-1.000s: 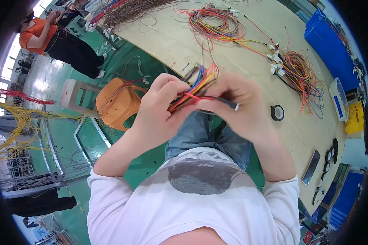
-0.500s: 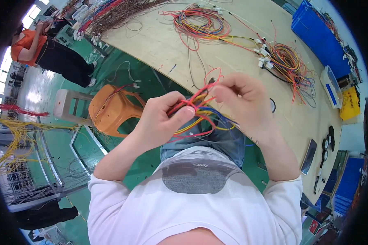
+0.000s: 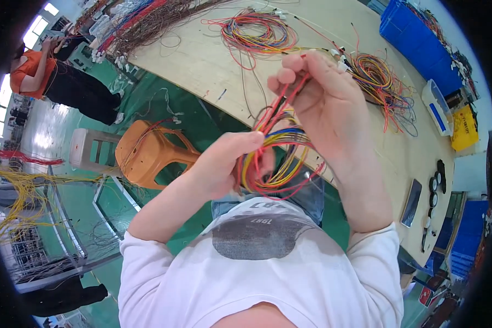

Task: Apply electrical tape to specific sections of wire harness assemblies.

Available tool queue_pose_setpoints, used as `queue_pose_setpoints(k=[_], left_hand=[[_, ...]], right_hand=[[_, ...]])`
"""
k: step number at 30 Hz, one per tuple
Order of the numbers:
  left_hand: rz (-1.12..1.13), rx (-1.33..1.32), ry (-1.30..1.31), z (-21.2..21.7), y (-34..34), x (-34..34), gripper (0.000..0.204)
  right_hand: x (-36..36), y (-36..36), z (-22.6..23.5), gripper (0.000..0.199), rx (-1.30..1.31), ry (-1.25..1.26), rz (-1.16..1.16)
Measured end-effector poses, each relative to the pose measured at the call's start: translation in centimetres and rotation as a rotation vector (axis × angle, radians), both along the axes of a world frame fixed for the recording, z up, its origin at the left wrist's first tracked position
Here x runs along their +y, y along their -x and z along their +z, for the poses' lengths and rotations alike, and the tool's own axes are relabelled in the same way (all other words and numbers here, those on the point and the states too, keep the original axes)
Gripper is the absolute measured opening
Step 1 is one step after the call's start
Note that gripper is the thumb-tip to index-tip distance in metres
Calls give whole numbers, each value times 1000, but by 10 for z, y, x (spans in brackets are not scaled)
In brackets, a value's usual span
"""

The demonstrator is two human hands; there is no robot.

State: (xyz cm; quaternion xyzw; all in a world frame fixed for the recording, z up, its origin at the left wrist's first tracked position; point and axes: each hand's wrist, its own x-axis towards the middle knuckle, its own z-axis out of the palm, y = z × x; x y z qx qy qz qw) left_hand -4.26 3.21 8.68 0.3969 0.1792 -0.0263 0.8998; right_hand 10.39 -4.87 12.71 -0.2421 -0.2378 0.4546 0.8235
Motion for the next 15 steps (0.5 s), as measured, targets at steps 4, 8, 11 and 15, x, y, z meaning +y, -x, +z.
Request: queue_pose_setpoints(k=[4, 8, 11, 15], left_hand=[[-46, -106, 202, 8, -12, -7, 24], [-230, -4, -113, 22, 18, 1, 22], [-306, 96, 38, 20, 33, 3, 19], [-301, 323, -433, 5, 24, 22, 24]], right_hand=[[-13, -5, 7, 19, 58, -58, 121], [-44, -7, 16, 19, -47, 147, 244], [-50, 2, -13, 17, 267, 225, 244], [-51, -4, -71, 14, 472, 52, 190]])
